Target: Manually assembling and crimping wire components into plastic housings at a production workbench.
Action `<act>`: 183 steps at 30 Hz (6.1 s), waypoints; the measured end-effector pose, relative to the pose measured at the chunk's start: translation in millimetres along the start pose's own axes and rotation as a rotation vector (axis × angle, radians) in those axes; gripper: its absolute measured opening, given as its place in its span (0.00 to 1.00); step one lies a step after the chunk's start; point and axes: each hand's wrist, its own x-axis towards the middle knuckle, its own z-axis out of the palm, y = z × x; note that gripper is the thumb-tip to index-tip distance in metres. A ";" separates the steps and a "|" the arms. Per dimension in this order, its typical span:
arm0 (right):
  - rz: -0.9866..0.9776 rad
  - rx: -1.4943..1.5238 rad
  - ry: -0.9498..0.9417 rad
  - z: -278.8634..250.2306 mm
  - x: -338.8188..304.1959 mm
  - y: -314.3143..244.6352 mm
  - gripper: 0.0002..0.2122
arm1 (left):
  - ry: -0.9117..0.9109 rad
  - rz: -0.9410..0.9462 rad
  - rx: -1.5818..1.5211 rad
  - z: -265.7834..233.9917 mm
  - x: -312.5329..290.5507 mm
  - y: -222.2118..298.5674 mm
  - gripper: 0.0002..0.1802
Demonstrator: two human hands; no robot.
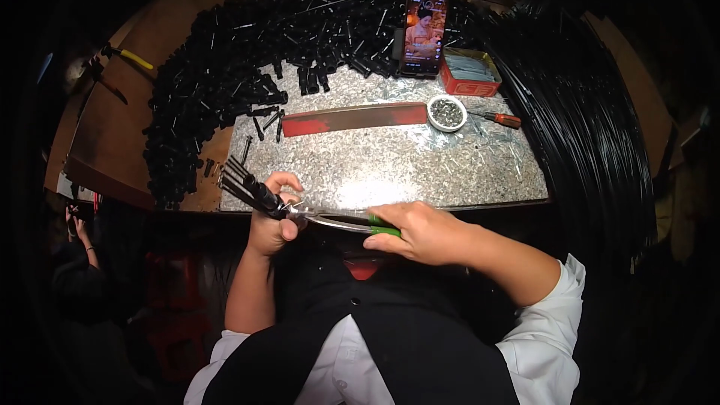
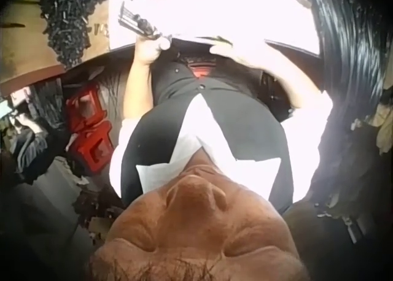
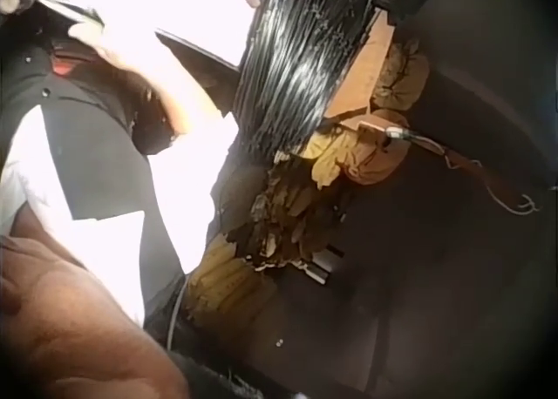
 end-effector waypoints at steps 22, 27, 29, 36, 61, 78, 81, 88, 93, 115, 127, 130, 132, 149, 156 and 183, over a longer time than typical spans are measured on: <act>0.342 0.210 -0.357 -8.7 4.4 -12.8 0.16 | 0.012 0.156 0.052 3.0 -5.6 -23.0 0.49; 0.352 0.185 -0.308 -5.4 1.8 -13.1 0.14 | -0.053 0.068 -0.087 6.8 -3.6 -8.5 0.49; 0.314 0.058 -0.264 -7.3 0.0 -16.5 0.13 | -0.067 0.070 -0.093 6.1 -3.5 -5.0 0.49; 0.040 -0.550 0.012 -28.2 -9.3 -25.6 0.10 | -0.112 0.041 -0.049 -1.7 -5.3 -9.1 0.48; 0.076 -0.497 -0.169 -21.7 -5.2 -24.8 0.09 | -0.199 -0.024 0.031 5.2 -8.8 -0.3 0.36; 0.319 0.055 0.084 -15.9 -25.3 -16.0 0.20 | -0.142 0.075 -0.263 1.5 -5.0 10.6 0.33; 0.047 -0.106 0.390 -19.9 -27.1 -10.3 0.17 | -0.104 0.121 -0.206 3.8 -2.2 18.7 0.32; -0.218 -0.726 0.629 -36.6 -16.4 -14.5 0.15 | -0.097 0.083 -0.251 7.0 -4.3 26.0 0.32; -0.207 -0.997 0.670 -36.9 -12.7 -21.7 0.13 | -0.102 -0.051 -0.353 12.7 -6.7 27.4 0.35; -0.252 -1.140 0.652 -32.3 -10.4 -23.4 0.10 | -0.011 -0.014 -0.055 13.7 -0.4 5.3 0.36; -0.203 -0.741 0.444 -36.0 -13.1 -20.2 0.14 | 0.003 -0.021 0.022 17.5 0.4 12.0 0.36; -0.168 -0.614 0.336 -38.9 -14.3 -24.5 0.15 | -0.014 0.047 0.031 15.0 0.6 8.3 0.32; -0.154 -0.543 0.269 -39.8 -15.8 -24.2 0.16 | -0.030 0.122 0.043 13.5 0.3 6.4 0.29; 0.464 0.760 -0.440 -40.5 -26.0 -18.6 0.09 | -0.322 0.126 0.082 11.6 -1.1 22.1 0.37; 0.551 1.276 -0.793 -20.2 -36.2 8.8 0.10 | -0.432 0.137 0.142 17.5 2.6 30.1 0.31; 0.501 0.948 -0.519 -4.7 -34.4 -17.1 0.17 | -0.373 0.045 0.080 7.6 12.5 31.1 0.27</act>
